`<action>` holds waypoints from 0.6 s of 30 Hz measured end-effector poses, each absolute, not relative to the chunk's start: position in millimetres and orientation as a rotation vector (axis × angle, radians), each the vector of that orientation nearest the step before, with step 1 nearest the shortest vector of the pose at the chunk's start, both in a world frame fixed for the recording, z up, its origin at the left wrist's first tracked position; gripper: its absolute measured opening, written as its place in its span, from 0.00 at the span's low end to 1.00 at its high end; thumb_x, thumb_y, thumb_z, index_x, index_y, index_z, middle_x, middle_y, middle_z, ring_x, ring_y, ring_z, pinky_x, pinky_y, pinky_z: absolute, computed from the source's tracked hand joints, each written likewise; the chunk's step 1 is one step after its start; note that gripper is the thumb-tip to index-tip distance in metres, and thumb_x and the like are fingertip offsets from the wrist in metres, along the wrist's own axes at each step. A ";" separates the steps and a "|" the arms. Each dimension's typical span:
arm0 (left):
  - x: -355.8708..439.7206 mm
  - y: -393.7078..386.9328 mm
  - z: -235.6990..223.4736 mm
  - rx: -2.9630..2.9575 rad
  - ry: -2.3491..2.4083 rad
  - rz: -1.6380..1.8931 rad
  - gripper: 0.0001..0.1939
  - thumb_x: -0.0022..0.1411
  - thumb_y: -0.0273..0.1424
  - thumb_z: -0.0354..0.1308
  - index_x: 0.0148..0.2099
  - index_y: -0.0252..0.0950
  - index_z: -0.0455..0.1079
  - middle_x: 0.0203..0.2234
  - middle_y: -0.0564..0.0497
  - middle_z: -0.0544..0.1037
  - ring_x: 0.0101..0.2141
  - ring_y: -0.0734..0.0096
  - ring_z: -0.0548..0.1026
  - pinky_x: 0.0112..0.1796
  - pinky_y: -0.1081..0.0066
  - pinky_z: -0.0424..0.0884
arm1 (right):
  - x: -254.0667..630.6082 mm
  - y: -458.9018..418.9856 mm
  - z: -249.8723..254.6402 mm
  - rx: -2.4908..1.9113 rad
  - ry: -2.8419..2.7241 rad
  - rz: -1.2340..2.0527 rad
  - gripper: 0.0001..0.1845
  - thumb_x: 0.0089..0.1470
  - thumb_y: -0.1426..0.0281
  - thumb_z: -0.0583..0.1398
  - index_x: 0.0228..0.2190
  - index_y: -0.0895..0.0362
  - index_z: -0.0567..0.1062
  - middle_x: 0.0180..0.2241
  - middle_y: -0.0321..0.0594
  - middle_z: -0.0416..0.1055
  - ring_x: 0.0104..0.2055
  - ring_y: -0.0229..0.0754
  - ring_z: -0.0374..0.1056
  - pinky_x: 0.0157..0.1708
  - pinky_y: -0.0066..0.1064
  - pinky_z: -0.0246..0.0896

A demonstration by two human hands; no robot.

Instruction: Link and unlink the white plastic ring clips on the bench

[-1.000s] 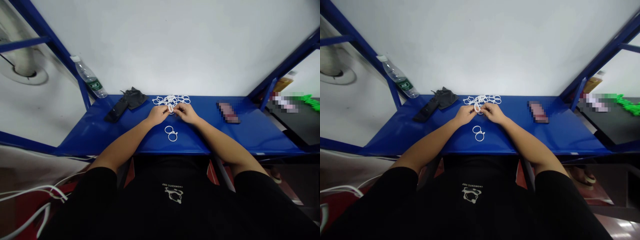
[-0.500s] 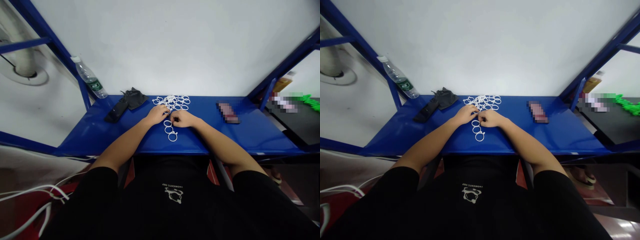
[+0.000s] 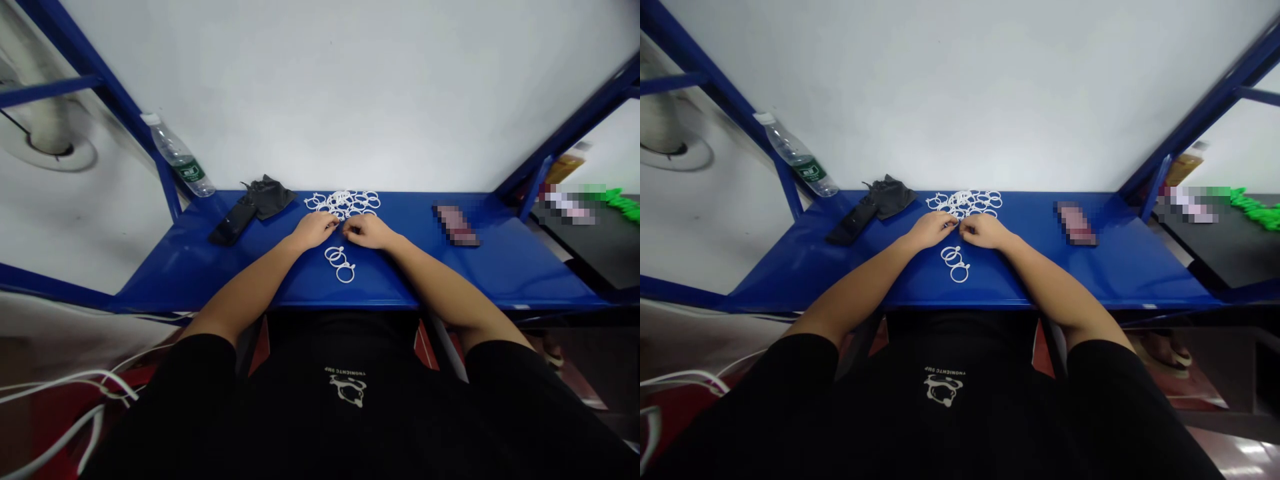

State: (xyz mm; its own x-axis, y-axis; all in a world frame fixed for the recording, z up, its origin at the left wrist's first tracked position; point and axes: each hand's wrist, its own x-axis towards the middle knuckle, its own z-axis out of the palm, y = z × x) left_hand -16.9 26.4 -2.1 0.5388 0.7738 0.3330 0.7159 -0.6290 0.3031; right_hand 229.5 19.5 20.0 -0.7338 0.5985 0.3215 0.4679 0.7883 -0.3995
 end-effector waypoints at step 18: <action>-8.2 12.4 2.1 2.522 1.044 1.163 0.23 0.70 0.23 0.65 0.65 0.38 0.73 0.45 0.47 0.86 0.46 0.63 0.85 0.52 0.62 0.80 | 230.7 19.8 19.1 -0.929 -2.157 0.338 0.20 0.73 0.60 0.56 0.53 0.57 0.81 0.43 0.47 0.84 0.39 0.47 0.76 0.43 0.37 0.69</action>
